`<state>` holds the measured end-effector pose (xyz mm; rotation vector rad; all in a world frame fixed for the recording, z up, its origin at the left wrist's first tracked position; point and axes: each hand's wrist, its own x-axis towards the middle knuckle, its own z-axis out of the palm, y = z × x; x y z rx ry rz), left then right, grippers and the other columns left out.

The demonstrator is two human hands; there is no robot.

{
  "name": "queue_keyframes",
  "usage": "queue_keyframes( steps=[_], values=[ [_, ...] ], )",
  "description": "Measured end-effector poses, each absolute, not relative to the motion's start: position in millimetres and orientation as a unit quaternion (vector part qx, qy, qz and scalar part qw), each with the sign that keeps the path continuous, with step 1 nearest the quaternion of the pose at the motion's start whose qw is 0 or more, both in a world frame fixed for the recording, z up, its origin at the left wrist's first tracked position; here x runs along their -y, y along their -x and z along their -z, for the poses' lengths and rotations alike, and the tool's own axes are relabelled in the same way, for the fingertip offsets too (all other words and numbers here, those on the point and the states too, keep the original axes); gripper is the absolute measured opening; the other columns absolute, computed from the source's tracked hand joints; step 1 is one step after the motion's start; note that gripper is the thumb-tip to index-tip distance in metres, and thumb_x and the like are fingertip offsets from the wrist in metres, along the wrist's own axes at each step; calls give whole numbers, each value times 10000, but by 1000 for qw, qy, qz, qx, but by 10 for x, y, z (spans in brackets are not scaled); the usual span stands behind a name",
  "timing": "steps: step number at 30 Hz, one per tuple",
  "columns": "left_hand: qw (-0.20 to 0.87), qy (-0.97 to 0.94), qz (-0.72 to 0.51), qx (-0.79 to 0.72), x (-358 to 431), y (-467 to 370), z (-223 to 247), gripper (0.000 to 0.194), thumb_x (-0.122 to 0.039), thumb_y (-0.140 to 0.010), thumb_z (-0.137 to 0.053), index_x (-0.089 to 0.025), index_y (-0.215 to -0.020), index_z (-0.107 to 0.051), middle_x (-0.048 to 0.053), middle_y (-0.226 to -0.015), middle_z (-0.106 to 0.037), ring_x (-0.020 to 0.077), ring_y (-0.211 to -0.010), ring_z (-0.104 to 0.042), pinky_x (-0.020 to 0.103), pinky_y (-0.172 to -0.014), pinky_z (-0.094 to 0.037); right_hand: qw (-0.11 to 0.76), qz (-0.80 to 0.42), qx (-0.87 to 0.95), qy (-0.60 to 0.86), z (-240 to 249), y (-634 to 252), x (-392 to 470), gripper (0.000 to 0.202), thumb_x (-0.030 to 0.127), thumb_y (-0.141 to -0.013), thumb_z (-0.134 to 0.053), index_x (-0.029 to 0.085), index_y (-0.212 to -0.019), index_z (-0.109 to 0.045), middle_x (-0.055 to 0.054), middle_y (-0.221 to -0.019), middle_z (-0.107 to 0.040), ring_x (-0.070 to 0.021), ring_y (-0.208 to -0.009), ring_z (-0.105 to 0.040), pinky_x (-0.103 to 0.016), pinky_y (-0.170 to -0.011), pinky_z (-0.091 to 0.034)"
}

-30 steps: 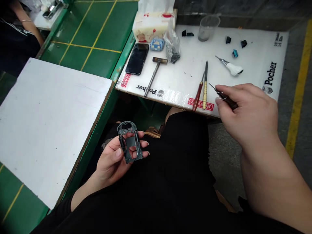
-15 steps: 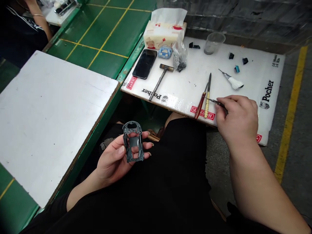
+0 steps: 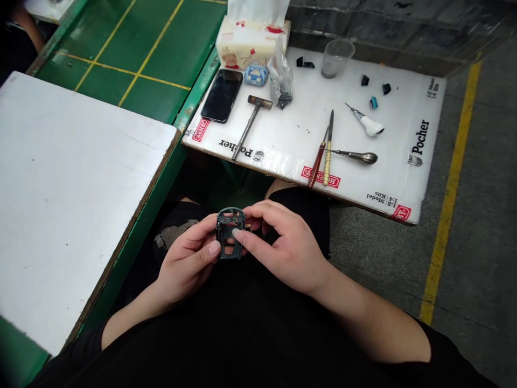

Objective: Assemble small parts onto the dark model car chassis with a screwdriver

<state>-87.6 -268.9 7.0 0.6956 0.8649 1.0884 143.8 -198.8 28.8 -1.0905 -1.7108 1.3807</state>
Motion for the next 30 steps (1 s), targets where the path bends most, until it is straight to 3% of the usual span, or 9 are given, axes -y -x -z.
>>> queue_keyframes(
  steps=[7, 10, 12, 17, 19, 22, 24, 27, 30],
  values=[
    [735, -258, -482, -400, 2699, 874, -107, 419, -360, -1152, -799, -301, -1565, -829, 160, -1661, -724, 338, -1232, -865, 489, -1069, -759, 324, -562, 650, 397, -307, -1503, 1977, 123, 319, -1140, -836, 312, -1261, -854, -35, -1234, -811, -233, -1113, -786, -362, -914, -655],
    [759, -210, -485, -380, 2664, 847, -138, 392, -343, -1157, -790, -247, -1532, -847, 151, -1330, -865, 296, -1102, -888, 431, -988, -777, 324, -552, 664, 387, -313, -1524, 1968, 143, 322, -1136, -851, 313, -1279, -853, -44, -1289, -821, -255, -1196, -787, -366, -938, -653],
    [776, -174, -476, -375, 2630, 842, -138, 377, -342, -1147, -801, -190, -1486, -862, 128, -1098, -870, 263, -987, -886, 367, -897, -780, 323, -548, 670, 382, -292, -1538, 1958, 145, 332, -1141, -852, 313, -1285, -851, -46, -1305, -821, -253, -1204, -782, -362, -942, -649],
    [835, -106, -411, -351, 2556, 848, -96, 310, -366, -1103, -839, -116, -1277, -898, 100, -889, -811, 179, -669, -773, 252, -586, -697, 348, -568, 652, 362, -190, -1528, 1888, 370, 330, -1172, -811, 390, -1538, -795, -40, -1490, -753, -176, -1018, -741, -334, -876, -640],
    [860, -91, -370, -339, 2548, 833, -85, 284, -368, -1076, -861, -114, -1198, -898, 111, -877, -812, 168, -622, -739, 238, -539, -667, 335, -582, 659, 340, -168, -1501, 1852, 336, 328, -1155, -830, 371, -1488, -843, -43, -1496, -778, -179, -1024, -762, -332, -892, -651],
    [875, -68, -341, -338, 2557, 795, -72, 256, -333, -1002, -923, -148, -1177, -896, 147, -1060, -862, 200, -701, -796, 270, -570, -702, 310, -621, 620, 366, -164, -1455, 1825, 172, 404, -1113, -890, 310, -1250, -935, -53, -1231, -870, -222, -1034, -825, -332, -889, -690],
    [854, -68, -366, -364, 2571, 772, -66, 287, -398, -1032, -910, -158, -1188, -895, 156, -1155, -859, 259, -879, -857, 327, -688, -762, 307, -645, 571, 406, -168, -1435, 1829, 231, 481, -1074, -931, 282, -1192, -945, -63, -1114, -881, -236, -946, -842, -341, -836, -715],
    [798, -95, -426, -416, 2598, 767, -69, 474, -601, -1119, -797, -142, -1192, -891, 174, -1246, -835, 301, -1109, -837, 426, -877, -796, 315, -644, 536, 446, -161, -1427, 1842, 327, 536, -1028, -969, 253, -1188, -939, -75, -1058, -883, -243, -885, -843, -348, -797, -724],
    [780, -130, -431, -435, 2619, 789, -89, 446, -574, -1053, -905, -143, -1165, -878, 152, -1223, -829, 284, -1135, -810, 455, -956, -786, 323, -614, 540, 476, -134, -1428, 1846, 334, 526, -982, -1011, 245, -1144, -932, -66, -995, -873, -221, -831, -812, -313, -730, -679]
  ],
)
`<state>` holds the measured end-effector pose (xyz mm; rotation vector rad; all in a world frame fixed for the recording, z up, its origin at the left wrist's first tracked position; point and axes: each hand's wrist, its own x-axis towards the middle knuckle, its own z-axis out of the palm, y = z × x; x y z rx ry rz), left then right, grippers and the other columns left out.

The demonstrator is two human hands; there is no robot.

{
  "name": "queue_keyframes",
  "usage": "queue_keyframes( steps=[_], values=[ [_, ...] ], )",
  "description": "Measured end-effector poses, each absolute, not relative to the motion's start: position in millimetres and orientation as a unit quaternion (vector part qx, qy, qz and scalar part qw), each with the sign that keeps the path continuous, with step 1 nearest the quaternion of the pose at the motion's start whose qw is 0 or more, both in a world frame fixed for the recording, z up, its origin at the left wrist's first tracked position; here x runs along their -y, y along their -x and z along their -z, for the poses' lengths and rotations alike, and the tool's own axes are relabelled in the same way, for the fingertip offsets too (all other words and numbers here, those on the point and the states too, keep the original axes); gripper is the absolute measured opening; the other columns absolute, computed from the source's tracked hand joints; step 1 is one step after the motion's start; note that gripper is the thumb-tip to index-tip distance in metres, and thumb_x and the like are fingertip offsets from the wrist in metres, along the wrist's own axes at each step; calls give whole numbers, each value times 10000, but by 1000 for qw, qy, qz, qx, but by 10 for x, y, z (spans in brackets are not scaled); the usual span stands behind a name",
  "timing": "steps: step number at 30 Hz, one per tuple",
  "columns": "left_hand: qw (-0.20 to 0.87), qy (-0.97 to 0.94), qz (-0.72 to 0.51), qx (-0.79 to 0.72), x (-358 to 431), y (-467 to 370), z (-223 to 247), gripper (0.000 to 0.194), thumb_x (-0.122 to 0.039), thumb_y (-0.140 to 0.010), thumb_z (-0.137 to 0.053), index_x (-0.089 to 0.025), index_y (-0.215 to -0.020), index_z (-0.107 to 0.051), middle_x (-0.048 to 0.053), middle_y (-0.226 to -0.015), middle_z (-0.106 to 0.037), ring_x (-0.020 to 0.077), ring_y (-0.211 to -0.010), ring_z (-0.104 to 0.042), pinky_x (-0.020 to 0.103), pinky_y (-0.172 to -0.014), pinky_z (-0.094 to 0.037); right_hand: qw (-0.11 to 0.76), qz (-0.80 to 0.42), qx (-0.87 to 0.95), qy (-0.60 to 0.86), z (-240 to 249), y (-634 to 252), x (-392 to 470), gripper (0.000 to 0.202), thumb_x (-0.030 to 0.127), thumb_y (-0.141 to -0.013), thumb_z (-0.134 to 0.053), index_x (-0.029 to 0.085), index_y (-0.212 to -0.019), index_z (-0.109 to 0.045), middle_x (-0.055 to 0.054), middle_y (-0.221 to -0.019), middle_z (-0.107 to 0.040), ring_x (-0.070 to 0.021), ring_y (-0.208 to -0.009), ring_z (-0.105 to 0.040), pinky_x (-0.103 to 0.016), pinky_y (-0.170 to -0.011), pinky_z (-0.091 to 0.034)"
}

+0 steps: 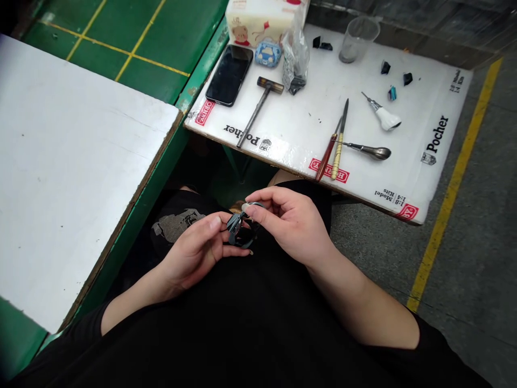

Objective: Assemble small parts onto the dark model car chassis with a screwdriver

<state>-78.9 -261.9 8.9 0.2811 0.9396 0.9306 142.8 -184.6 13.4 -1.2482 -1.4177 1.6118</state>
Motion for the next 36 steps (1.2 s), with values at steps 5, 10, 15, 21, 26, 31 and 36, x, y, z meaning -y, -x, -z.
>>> queue_keyframes(
  steps=[5, 10, 15, 21, 26, 31, 36],
  values=[
    [787, -118, -404, -451, 2604, 808, -105, 362, -448, -987, -1003, -137, -1115, -868, 120, -1113, -831, 244, -1054, -813, 398, -936, -765, 331, -597, 537, 495, -102, -1402, 1844, 289, 493, -977, -1019, 248, -1101, -926, -59, -996, -878, -204, -815, -797, -289, -690, -627],
    [784, -102, -409, -457, 2586, 802, -70, 342, -428, -997, -991, -126, -1100, -867, 103, -1026, -802, 200, -920, -771, 320, -815, -724, 341, -615, 519, 485, -109, -1380, 1847, 282, 498, -982, -1020, 246, -1070, -930, -56, -990, -877, -208, -840, -812, -302, -752, -657],
    [787, -109, -416, -443, 2590, 813, -38, 392, -482, -1022, -958, -132, -1174, -866, 92, -990, -798, 195, -887, -764, 302, -775, -693, 351, -621, 503, 488, -104, -1381, 1864, 333, 536, -935, -1067, 257, -1055, -931, -38, -936, -860, -199, -804, -788, -305, -744, -654],
    [791, -100, -403, -449, 2579, 831, -3, 419, -341, -897, -1080, -164, -1196, -847, 58, -995, -813, 164, -827, -760, 268, -732, -646, 346, -623, 508, 483, -115, -1389, 1889, 352, 560, -930, -1064, 260, -1059, -934, -54, -964, -867, -224, -821, -798, -345, -775, -685],
    [795, -106, -406, -438, 2580, 812, 0, 401, -370, -875, -1099, -144, -1097, -854, 65, -928, -816, 169, -832, -769, 262, -730, -645, 355, -601, 522, 490, -75, -1400, 1888, 256, 508, -1008, -993, 277, -1094, -925, -42, -984, -862, -215, -836, -790, -360, -811, -683],
    [736, -185, -424, -493, 2614, 794, -61, 337, -338, -871, -1100, -157, -1034, -868, 53, -903, -842, 160, -804, -769, 276, -769, -659, 295, -477, 663, 496, -66, -1408, 1893, 274, 475, -1091, -857, 257, -1252, -892, -77, -1170, -842, -219, -879, -756, -366, -761, -640],
    [675, -269, -407, -553, 2651, 799, -87, 353, -357, -850, -1106, -162, -1053, -893, 54, -914, -854, 172, -770, -769, 297, -756, -651, 218, -466, 709, 482, -60, -1420, 1875, 268, 479, -1127, -762, 258, -1268, -815, -58, -1109, -836, -229, -855, -775, -371, -739, -627]
  ],
)
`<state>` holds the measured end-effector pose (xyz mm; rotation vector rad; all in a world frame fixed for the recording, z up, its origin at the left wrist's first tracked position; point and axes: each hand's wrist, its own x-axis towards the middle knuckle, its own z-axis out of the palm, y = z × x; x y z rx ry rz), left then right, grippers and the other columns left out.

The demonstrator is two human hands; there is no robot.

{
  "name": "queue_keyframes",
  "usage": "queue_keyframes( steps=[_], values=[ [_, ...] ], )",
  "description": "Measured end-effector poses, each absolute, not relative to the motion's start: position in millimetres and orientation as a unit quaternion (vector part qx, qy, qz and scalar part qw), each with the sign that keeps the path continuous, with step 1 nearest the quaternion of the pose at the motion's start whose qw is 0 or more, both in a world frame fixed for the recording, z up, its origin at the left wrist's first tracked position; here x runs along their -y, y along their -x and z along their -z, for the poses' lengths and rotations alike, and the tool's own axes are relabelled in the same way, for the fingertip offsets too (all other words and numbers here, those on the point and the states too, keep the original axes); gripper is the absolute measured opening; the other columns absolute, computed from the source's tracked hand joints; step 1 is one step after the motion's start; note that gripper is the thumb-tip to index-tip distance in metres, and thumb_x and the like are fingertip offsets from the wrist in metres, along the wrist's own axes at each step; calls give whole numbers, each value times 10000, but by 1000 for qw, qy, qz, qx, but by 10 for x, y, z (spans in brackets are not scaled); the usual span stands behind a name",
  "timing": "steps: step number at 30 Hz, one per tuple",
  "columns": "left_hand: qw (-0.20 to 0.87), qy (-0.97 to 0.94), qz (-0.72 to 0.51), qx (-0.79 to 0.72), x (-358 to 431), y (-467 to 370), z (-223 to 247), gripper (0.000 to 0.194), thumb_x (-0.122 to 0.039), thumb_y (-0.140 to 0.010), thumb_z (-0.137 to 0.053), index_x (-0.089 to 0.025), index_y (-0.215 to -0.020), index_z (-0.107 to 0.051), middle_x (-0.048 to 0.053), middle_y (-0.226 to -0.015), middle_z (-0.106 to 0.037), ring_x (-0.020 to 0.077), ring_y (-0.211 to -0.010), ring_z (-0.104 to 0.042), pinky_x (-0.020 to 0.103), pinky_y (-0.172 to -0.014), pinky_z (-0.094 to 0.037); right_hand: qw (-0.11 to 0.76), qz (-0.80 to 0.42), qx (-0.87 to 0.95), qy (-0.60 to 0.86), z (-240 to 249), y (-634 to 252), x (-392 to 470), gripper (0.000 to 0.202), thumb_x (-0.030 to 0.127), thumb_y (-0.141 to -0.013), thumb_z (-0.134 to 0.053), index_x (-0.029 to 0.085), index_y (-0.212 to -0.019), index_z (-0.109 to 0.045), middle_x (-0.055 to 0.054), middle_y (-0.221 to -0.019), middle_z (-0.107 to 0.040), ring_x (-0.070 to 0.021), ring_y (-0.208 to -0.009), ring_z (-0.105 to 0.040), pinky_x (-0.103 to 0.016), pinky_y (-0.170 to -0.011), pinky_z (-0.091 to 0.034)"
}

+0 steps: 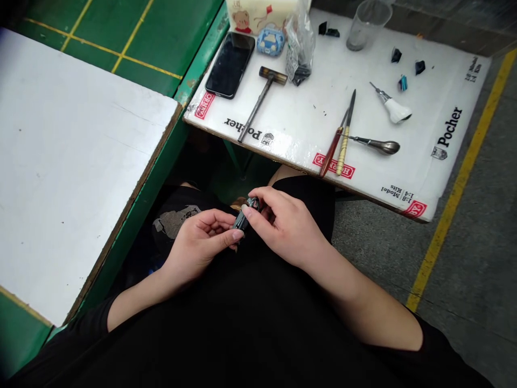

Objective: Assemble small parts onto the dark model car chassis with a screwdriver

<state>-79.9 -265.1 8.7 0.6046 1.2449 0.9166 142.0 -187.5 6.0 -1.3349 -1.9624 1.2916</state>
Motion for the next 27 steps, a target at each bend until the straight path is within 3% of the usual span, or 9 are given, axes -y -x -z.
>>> queue_keyframes(
  steps=[7, 15, 23, 27],
  values=[
    [738, -253, -341, -525, 2641, 838, -25, 405, -249, -742, -1148, -178, -1036, -878, 46, -991, -861, 168, -896, -793, 284, -873, -662, 166, -533, 678, 478, 90, -1469, 1926, 308, 558, -1098, -788, 266, -1191, -752, -13, -955, -800, -214, -794, -750, -343, -708, -581],
    [796, -181, -261, -514, 2651, 842, 39, 415, -237, -711, -1156, -164, -938, -817, 31, -869, -834, 129, -757, -768, 228, -749, -637, 173, -581, 631, 485, 303, -1513, 2102, 439, 665, -1039, -869, 258, -1094, -715, 3, -870, -733, -188, -715, -660, -326, -657, -514],
    [791, -165, -253, -533, 2717, 814, 64, 452, -220, -673, -1171, -166, -916, -794, 30, -865, -846, 134, -748, -779, 216, -723, -641, 183, -588, 627, 477, 368, -1479, 2197, 290, 498, -1049, -851, 254, -1097, -701, 11, -857, -700, -170, -700, -635, -310, -649, -514],
    [774, -189, -260, -545, 2686, 833, 42, 442, -197, -690, -1159, -173, -987, -833, 17, -885, -838, 126, -777, -768, 209, -749, -625, 207, -592, 616, 478, 383, -1502, 2176, 330, 549, -1068, -848, 253, -1142, -721, -8, -913, -717, -180, -751, -651, -309, -663, -522]
  ],
)
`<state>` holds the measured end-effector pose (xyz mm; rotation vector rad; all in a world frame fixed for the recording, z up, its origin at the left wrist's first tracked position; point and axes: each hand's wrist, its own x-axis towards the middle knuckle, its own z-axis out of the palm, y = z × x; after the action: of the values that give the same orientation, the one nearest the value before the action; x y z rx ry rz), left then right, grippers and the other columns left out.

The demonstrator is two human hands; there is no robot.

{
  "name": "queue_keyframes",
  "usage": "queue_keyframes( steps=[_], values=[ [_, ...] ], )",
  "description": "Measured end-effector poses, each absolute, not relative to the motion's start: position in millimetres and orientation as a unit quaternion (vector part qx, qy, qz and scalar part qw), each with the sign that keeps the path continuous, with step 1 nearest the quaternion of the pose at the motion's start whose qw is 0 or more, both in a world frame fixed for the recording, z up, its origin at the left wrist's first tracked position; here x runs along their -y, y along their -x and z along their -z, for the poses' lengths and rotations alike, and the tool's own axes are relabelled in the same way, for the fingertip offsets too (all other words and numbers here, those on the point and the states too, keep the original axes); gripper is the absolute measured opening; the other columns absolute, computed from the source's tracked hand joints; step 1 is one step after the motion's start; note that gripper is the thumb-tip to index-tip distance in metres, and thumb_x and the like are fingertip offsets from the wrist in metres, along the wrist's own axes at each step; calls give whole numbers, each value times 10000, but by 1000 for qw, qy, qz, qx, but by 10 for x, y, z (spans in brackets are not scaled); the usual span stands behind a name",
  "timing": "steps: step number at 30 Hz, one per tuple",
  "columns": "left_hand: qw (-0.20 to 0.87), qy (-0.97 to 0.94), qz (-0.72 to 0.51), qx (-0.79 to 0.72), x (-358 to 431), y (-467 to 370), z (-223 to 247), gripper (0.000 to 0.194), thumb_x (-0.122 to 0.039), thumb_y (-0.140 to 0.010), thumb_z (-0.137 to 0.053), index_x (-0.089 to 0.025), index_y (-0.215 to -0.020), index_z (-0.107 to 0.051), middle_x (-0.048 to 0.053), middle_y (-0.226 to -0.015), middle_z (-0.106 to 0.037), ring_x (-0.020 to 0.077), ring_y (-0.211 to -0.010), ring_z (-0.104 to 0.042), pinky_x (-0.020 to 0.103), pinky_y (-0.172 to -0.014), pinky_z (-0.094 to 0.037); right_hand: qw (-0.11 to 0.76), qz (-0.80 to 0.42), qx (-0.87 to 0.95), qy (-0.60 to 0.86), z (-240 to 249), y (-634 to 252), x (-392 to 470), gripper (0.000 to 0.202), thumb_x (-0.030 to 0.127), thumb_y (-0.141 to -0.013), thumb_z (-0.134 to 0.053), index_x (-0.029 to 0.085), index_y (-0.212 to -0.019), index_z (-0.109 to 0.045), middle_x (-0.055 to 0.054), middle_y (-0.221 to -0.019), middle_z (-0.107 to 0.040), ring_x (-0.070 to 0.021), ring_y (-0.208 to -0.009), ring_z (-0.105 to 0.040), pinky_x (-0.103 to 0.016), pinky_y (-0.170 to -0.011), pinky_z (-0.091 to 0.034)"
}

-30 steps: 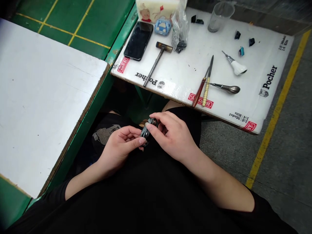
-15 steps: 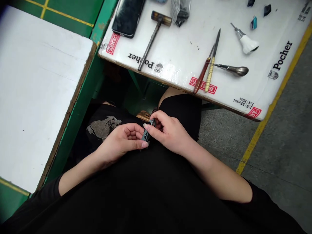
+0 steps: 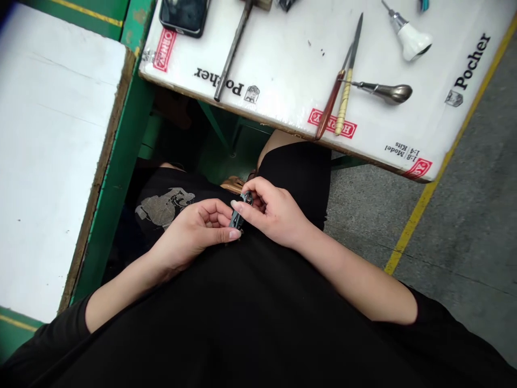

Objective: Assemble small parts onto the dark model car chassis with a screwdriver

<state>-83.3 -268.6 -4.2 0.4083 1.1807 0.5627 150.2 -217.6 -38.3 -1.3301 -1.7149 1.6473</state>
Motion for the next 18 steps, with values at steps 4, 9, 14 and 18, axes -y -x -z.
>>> queue_keyframes(
  steps=[4, 9, 14, 18],
  values=[
    [756, -219, -310, -534, 2641, 848, 28, 405, -180, -751, -1123, -184, -1077, -881, 27, -953, -852, 132, -841, -772, 220, -804, -623, 250, -576, 631, 456, 323, -1543, 2068, 291, 550, -1193, -716, 265, -1203, -775, -32, -1036, -757, -199, -875, -709, -344, -804, -576],
    [756, -203, -375, -496, 2599, 896, 110, 381, -246, -810, -1106, -186, -1144, -931, 51, -972, -841, 131, -827, -730, 206, -708, -578, 292, -553, 639, 448, 193, -1530, 1955, 219, 447, -1192, -757, 259, -1104, -827, -41, -1097, -810, -223, -1014, -765, -363, -931, -594],
    [739, -196, -416, -492, 2591, 916, 170, 379, -268, -820, -1113, -195, -1154, -951, 58, -979, -830, 122, -827, -705, 204, -718, -564, 307, -553, 609, 479, 110, -1470, 1944, 203, 428, -1144, -835, 253, -1051, -872, -12, -976, -825, -178, -843, -745, -308, -773, -569],
    [721, -186, -455, -488, 2606, 909, 170, 392, -253, -801, -1124, -225, -1147, -943, 42, -1009, -822, 117, -826, -697, 201, -711, -564, 319, -553, 597, 486, 114, -1443, 1939, 216, 442, -1147, -833, 250, -1057, -873, -7, -943, -823, -174, -811, -743, -311, -765, -571]
  ],
)
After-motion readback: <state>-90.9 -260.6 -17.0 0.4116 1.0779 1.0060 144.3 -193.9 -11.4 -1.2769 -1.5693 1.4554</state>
